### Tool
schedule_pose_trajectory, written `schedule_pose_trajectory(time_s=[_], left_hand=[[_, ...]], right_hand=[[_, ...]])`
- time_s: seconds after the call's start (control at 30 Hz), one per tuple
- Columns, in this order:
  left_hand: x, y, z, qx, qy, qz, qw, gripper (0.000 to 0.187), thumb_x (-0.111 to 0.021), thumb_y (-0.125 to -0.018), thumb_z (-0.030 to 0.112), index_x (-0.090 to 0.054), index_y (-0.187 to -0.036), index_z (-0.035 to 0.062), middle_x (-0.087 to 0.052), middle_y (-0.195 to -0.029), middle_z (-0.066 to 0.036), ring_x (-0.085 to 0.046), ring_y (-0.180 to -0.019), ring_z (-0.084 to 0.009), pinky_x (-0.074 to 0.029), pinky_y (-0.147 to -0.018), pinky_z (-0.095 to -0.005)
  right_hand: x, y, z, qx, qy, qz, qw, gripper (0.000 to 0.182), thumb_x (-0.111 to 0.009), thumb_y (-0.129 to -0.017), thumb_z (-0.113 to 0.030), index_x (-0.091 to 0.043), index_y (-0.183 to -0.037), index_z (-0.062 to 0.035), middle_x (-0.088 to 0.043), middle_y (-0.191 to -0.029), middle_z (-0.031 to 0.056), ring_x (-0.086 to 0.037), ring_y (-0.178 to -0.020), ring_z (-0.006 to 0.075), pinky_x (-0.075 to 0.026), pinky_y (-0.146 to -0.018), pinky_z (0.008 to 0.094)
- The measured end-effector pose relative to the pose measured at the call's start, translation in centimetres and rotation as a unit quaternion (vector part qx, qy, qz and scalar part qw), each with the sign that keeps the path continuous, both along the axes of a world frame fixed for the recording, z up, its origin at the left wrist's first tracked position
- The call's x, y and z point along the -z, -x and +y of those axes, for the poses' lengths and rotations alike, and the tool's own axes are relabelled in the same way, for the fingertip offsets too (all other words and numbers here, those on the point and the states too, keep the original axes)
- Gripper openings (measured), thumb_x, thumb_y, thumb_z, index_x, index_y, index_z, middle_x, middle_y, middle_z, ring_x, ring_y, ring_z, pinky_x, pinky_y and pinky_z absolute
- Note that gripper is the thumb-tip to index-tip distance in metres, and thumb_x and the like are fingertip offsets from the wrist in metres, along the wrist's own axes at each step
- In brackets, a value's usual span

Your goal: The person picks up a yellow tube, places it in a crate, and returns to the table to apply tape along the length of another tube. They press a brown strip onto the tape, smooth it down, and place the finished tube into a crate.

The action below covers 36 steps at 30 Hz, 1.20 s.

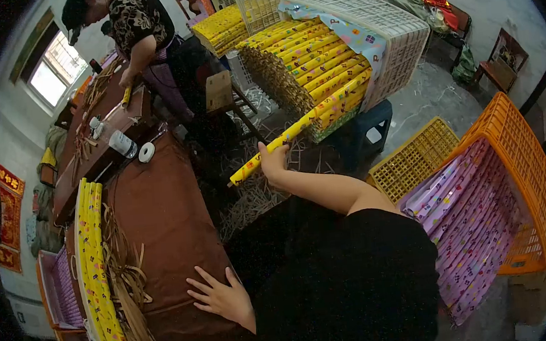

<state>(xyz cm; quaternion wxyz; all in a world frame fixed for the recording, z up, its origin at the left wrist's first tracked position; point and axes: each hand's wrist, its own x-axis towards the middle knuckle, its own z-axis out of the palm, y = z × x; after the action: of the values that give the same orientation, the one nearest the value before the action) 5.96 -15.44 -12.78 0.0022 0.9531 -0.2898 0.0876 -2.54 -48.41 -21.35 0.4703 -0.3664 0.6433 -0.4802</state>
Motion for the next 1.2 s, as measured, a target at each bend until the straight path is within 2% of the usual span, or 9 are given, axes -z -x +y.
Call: schedule_pose_trajectory(time_s=[0.13, 0.17, 0.27, 0.33, 0.63, 0.97, 1.03, 1.1, 1.2], left_hand=[[-0.1, 0.1, -0.2, -0.004, -0.001, 0.002, 1.0, 0.069, -0.049, -0.095, 0.052, -0.026, -0.152, 0.0212, -0.02, -0.158, -0.016, -0.025, -0.141, -0.0413, -0.021, -0.114, -0.0569], [0.0, 0.0, -0.3, -0.007, 0.0, 0.001, 1.0, 0.069, -0.049, -0.095, 0.052, -0.026, -0.152, 0.0212, -0.02, -0.158, -0.016, -0.025, -0.141, -0.0413, -0.021, -0.114, -0.0569], [0.3, 0.0, -0.3, -0.008, -0.012, -0.008, 1.0, 0.069, -0.048, -0.095, 0.052, -0.026, -0.152, 0.0218, -0.02, -0.158, -0.015, -0.024, -0.141, -0.041, -0.021, -0.114, -0.0563], [0.4, 0.1, -0.3, -0.003, 0.014, -0.016, 1.0, 0.072, -0.058, -0.091, 0.046, -0.03, -0.151, 0.0186, -0.023, -0.156, -0.017, -0.028, -0.14, -0.0421, -0.022, -0.113, -0.0558], [0.1, 0.1, -0.3, 0.004, 0.011, -0.016, 1.0, 0.072, -0.058, -0.091, 0.045, -0.029, -0.151, 0.0174, -0.023, -0.156, -0.018, -0.028, -0.139, -0.0423, -0.023, -0.113, -0.0555], [-0.1, -0.1, 0.4, 0.037, 0.021, -0.003, 0.999, 0.073, -0.049, -0.094, 0.053, -0.024, -0.153, 0.0185, -0.023, -0.156, -0.02, -0.027, -0.139, -0.0448, -0.023, -0.111, -0.0586], [0.1, -0.2, 0.4, 0.037, 0.031, -0.007, 0.999, 0.071, -0.047, -0.095, 0.054, -0.026, -0.152, 0.0182, -0.024, -0.155, -0.02, -0.028, -0.138, -0.0446, -0.024, -0.111, -0.0592], [-0.1, -0.2, 0.4, 0.032, 0.031, 0.004, 0.999, 0.069, -0.046, -0.095, 0.054, -0.028, -0.152, 0.0184, -0.023, -0.156, -0.02, -0.027, -0.139, -0.044, -0.023, -0.111, -0.059], [-0.2, -0.2, 0.3, 0.028, 0.031, 0.018, 0.999, 0.069, -0.046, -0.096, 0.054, -0.027, -0.152, 0.0193, -0.022, -0.156, -0.02, -0.025, -0.14, -0.0441, -0.022, -0.112, -0.0591]], right_hand=[[1.5, -3.5, -1.1, 0.062, 0.033, -0.027, 0.997, 0.071, -0.071, -0.086, -0.037, -0.03, -0.125, 0.0057, -0.057, -0.107, 0.0221, -0.064, -0.076, 0.0251, -0.053, -0.055, 0.0341], [-4.1, -3.1, 2.3, 0.014, -0.007, -0.142, 0.99, 0.061, -0.07, -0.087, -0.035, -0.031, -0.117, 0.0001, -0.058, -0.095, 0.018, -0.063, -0.062, 0.0222, -0.052, -0.044, 0.0318], [-7.9, -3.7, 6.2, -0.053, -0.033, -0.247, 0.967, 0.053, -0.068, -0.09, -0.033, -0.028, -0.111, -0.0049, -0.06, -0.083, 0.0122, -0.059, -0.05, 0.0198, -0.052, -0.04, 0.031], [-8.9, -3.7, 8.0, -0.094, -0.068, -0.269, 0.956, 0.051, -0.067, -0.091, -0.033, -0.028, -0.111, -0.0056, -0.06, -0.084, 0.0123, -0.061, -0.054, 0.0205, -0.052, -0.041, 0.0305], [-12.7, -2.8, 12.9, -0.143, -0.065, -0.316, 0.936, 0.05, -0.065, -0.092, -0.032, -0.027, -0.112, -0.0078, -0.058, -0.088, 0.0124, -0.066, -0.063, 0.0222, -0.055, -0.043, 0.0305], [-7.6, -5.2, 7.9, -0.107, 0.03, -0.28, 0.954, 0.06, -0.067, -0.09, -0.035, -0.025, -0.12, -0.004, -0.059, -0.085, 0.0123, -0.059, -0.053, 0.0204, -0.051, -0.04, 0.0319], [-8.2, -4.7, 5.5, -0.092, 0.008, -0.21, 0.973, 0.09, -0.067, -0.09, -0.04, -0.007, -0.141, 0.0043, -0.058, -0.09, 0.0139, -0.058, -0.054, 0.0191, -0.05, -0.044, 0.0296], [-5.8, -5.0, 2.0, -0.012, 0.044, -0.104, 0.994, 0.064, -0.068, -0.088, -0.046, -0.031, -0.116, -0.0013, -0.058, -0.087, 0.0106, -0.058, -0.055, 0.0167, -0.046, -0.041, 0.0286], [-4.3, -4.5, -1.3, 0.025, 0.054, -0.107, 0.992, 0.062, -0.061, -0.091, -0.049, -0.031, -0.119, -0.0027, -0.053, -0.083, 0.0073, -0.056, -0.054, 0.0162, -0.044, -0.041, 0.0275]])
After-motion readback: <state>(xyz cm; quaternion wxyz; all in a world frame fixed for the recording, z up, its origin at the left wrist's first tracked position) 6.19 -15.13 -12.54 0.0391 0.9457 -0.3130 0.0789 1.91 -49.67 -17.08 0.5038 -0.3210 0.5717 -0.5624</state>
